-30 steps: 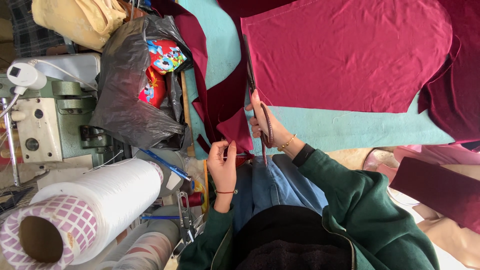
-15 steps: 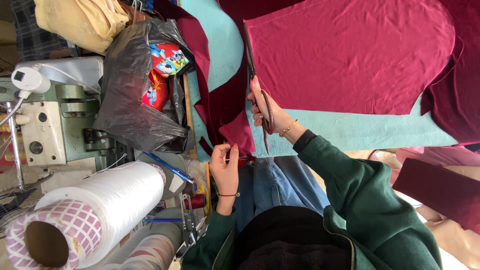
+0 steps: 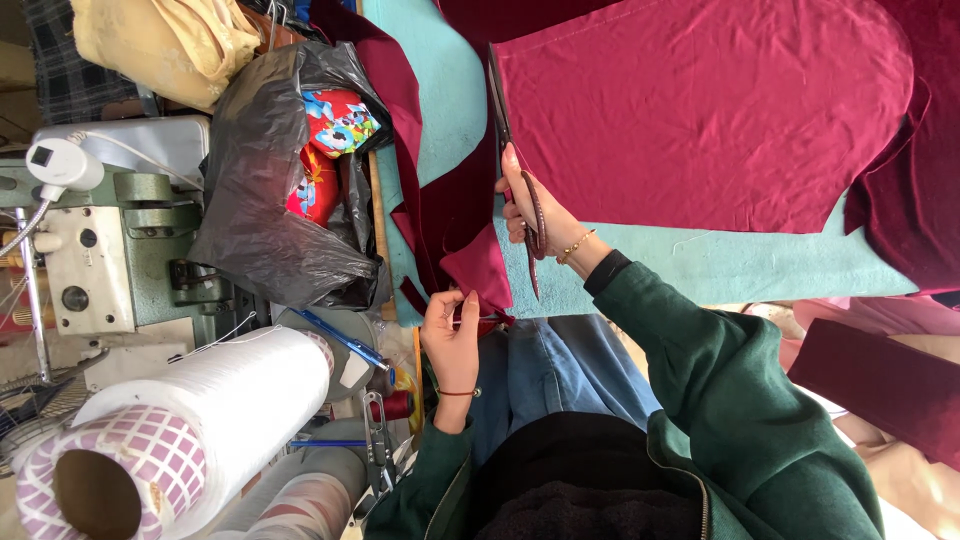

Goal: The person lays out a piece of maroon fabric on a table and smooths it flat. They then use a pair of large shears to cut the fabric along a curved edge, separating a shaped piece from the main sheet.

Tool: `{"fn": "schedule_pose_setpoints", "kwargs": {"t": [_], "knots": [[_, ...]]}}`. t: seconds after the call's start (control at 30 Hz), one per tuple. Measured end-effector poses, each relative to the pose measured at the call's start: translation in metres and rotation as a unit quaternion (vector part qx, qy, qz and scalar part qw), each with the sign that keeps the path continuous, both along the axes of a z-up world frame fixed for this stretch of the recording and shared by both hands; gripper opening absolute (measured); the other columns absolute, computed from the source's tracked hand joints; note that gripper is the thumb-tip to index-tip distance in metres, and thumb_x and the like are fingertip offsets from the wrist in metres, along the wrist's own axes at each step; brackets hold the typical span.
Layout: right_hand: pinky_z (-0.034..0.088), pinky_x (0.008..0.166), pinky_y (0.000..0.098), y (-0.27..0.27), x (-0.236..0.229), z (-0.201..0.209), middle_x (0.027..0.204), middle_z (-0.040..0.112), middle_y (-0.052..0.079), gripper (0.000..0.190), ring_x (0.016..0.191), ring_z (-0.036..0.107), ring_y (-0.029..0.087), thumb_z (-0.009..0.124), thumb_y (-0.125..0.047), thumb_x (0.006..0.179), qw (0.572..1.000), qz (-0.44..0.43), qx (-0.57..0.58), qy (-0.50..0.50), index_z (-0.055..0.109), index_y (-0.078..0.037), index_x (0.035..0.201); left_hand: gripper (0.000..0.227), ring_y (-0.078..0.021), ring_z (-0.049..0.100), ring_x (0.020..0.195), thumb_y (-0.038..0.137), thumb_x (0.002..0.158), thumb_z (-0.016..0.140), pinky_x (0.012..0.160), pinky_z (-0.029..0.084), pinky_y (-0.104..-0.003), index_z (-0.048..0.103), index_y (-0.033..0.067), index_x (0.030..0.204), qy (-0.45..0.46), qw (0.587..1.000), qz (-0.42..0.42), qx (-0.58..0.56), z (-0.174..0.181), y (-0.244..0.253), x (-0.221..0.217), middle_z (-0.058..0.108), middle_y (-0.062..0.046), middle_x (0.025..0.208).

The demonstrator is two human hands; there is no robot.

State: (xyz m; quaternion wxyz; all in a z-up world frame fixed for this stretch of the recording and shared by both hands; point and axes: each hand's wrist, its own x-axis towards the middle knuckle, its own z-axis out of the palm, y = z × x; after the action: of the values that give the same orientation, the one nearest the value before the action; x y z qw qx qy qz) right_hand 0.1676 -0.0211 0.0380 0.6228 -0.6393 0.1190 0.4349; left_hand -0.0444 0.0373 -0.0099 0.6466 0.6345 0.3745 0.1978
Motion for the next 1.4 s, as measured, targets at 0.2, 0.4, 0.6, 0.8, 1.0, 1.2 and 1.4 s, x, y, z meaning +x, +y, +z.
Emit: {"fn": "schedule_pose_setpoints", "kwargs": {"t": [0.2, 0.4, 0.6, 0.8, 1.0, 1.2, 1.4], "knots": [[0.032, 0.04, 0.0159, 0.003, 0.002, -0.004, 0.068, 0.025, -0.006, 0.072, 0.047, 0.028, 0.002, 0.046, -0.082, 0.087, 1.0, -0.004, -0.002, -0.008, 0.046, -0.013, 0.109, 0.009, -0.0124, 0.065, 0.109, 0.008, 0.094, 0.076, 0.104, 0.05, -0.041, 0.068, 0.0031, 0.095, 0.002, 1.0, -0.001, 0.003, -0.002, 0.001, 0.0, 0.079, -0.012, 0.099], [0.031, 0.041, 0.017, -0.013, -0.001, 0.011, 0.067, 0.027, -0.006, 0.068, 0.048, 0.03, 0.003, 0.047, -0.079, 0.091, 1.0, -0.008, 0.008, -0.013, 0.047, -0.013, 0.107, 0.011, -0.009, 0.065, 0.104, 0.009, 0.095, 0.076, 0.101, 0.052, -0.036, 0.067, 0.0028, 0.096, -0.015, 1.0, -0.003, 0.014, -0.007, 0.003, 0.0, 0.079, -0.01, 0.099], [0.045, 0.05, 0.0263, -0.102, -0.028, 0.087, 0.068, 0.041, 0.003, 0.061, 0.056, 0.053, 0.016, 0.034, -0.072, 0.1, 0.988, 0.134, -0.031, -0.076, 0.052, -0.014, 0.107, 0.012, -0.0122, 0.069, 0.097, 0.006, 0.096, 0.074, 0.092, 0.057, -0.034, 0.066, -0.0004, 0.104, -0.036, 0.998, -0.005, 0.052, -0.008, 0.0, 0.006, 0.077, -0.018, 0.108], [0.027, 0.051, 0.021, -0.236, -0.041, 0.116, 0.075, 0.035, -0.001, 0.045, 0.061, 0.032, 0.008, 0.034, -0.042, 0.11, 0.994, 0.074, -0.029, -0.073, 0.057, -0.005, 0.124, 0.04, -0.0226, 0.067, 0.103, 0.002, 0.096, 0.072, 0.098, 0.055, -0.037, 0.048, -0.0003, 0.129, -0.103, 0.979, -0.011, 0.176, 0.014, -0.018, 0.038, 0.053, -0.022, 0.139], [0.02, 0.041, 0.0191, -0.381, -0.004, 0.102, 0.072, 0.028, -0.001, 0.048, 0.053, 0.025, 0.005, 0.033, -0.031, 0.109, 0.997, -0.074, 0.008, -0.037, 0.052, -0.004, 0.144, 0.033, -0.0377, 0.053, 0.124, 0.033, 0.101, 0.067, 0.112, 0.037, -0.053, 0.063, 0.0053, 0.119, -0.003, 0.893, -0.01, 0.449, 0.05, -0.075, 0.102, 0.058, -0.016, 0.132], [0.027, 0.048, 0.0234, -0.52, 0.073, 0.074, 0.071, 0.034, 0.002, 0.041, 0.057, 0.031, 0.01, 0.032, -0.038, 0.111, 0.984, -0.038, -0.092, -0.145, 0.052, -0.008, 0.132, 0.018, -0.0422, 0.048, 0.136, 0.022, 0.098, 0.071, 0.116, 0.04, -0.053, 0.069, 0.0093, 0.112, -0.041, 0.882, -0.17, 0.437, 0.048, -0.178, 0.213, 0.061, -0.009, 0.128], [0.032, 0.051, 0.0266, -0.584, 0.15, 0.091, 0.071, 0.036, 0.002, 0.065, 0.057, 0.03, 0.011, 0.031, -0.048, 0.103, 0.989, 0.037, -0.1, -0.102, 0.046, -0.01, 0.154, 0.021, -0.041, 0.053, 0.132, 0.015, 0.098, 0.068, 0.11, 0.046, -0.05, 0.068, 0.0038, 0.116, -0.111, 0.837, -0.356, 0.401, 0.033, -0.3, 0.374, 0.065, -0.015, 0.127]]}}
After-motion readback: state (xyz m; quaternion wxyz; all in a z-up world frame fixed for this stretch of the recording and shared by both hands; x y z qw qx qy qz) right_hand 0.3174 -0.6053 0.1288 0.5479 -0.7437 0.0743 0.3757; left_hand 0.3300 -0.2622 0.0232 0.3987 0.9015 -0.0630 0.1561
